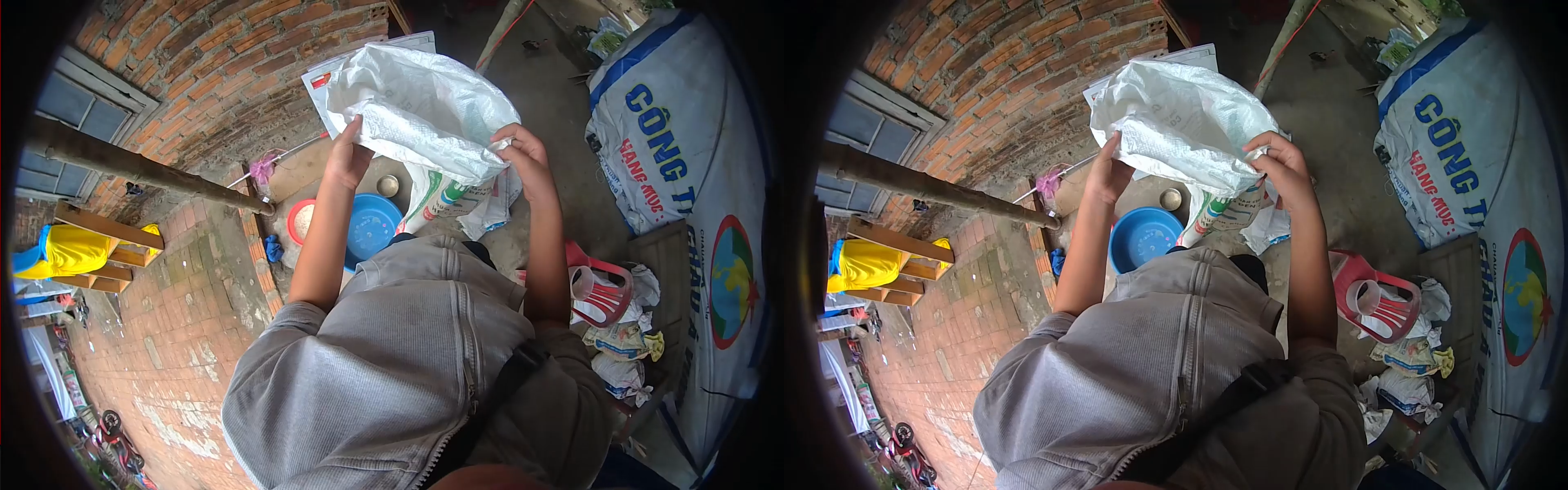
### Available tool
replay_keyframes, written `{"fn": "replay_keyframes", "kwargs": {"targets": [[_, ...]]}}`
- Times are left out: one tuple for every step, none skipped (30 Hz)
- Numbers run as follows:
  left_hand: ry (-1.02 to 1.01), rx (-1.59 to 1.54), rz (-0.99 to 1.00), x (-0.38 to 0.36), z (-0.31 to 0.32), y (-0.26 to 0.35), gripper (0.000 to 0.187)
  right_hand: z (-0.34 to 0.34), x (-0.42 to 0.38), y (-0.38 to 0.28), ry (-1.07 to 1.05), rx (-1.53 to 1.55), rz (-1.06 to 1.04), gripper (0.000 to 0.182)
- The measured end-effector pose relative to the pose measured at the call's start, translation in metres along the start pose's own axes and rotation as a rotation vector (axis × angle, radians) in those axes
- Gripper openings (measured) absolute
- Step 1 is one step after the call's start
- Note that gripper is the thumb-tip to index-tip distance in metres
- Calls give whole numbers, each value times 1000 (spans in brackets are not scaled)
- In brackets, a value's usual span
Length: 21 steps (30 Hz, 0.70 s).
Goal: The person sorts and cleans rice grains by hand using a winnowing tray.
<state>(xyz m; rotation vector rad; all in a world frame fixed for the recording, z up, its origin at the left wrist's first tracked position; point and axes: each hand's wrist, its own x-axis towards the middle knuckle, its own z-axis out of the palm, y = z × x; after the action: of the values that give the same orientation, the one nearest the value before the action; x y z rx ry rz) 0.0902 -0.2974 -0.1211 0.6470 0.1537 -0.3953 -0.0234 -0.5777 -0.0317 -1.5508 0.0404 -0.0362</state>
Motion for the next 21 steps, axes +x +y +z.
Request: {"fn": "replay_keyframes", "kwargs": {"targets": [[5,94,43,-5,2,2,38,-4,2,7,5,3,0,14],[10,187,86,-12,5,4,32,-11,4,21,39,-19,39,17],[45,222,112,-22,16,7,22,-15,6,36,71,-41,78,21],[46,222,110,-27,18,7,22,-15,6,48,72,-40,80,21],[60,311,122,-30,19,7,18,-15,6,59,171,27,95,21],[76,399,135,-33,20,7,15,-13,6,66,268,93,109,20],[79,397,135,-36,22,8,15,-14,7,72,266,92,111,20],[38,464,109,-40,25,8,14,-15,8,77,338,81,249,23],[-2,531,82,-45,29,8,13,-17,8,82,410,70,386,25],[2,533,81,-51,35,7,13,-23,12,96,408,71,389,25],[-13,573,75,-57,43,6,13,-29,17,112,425,249,451,27],[-28,614,70,-60,47,4,13,-28,19,116,440,427,510,31],[-84,612,78,-58,43,-1,15,-28,20,121,438,428,511,31],[-82,612,79,-59,43,-2,15,-26,22,125,495,565,513,35],[-75,625,77,-61,44,-5,16,-24,22,126,553,702,514,40],[-69,638,73,-63,45,-7,17,-25,25,131,554,701,516,40],[-85,692,77,-62,42,-8,21,-25,30,137,623,807,559,43],[-83,690,75,-62,38,-7,21,-26,33,142,693,913,602,46],[-94,764,44,-61,34,-6,22,-27,33,147,694,912,602,46],[-105,838,12,-60,32,-6,23,-29,33,151,627,924,589,48],[-104,839,9,-62,33,-5,23,-28,33,155,561,935,577,50]]}}
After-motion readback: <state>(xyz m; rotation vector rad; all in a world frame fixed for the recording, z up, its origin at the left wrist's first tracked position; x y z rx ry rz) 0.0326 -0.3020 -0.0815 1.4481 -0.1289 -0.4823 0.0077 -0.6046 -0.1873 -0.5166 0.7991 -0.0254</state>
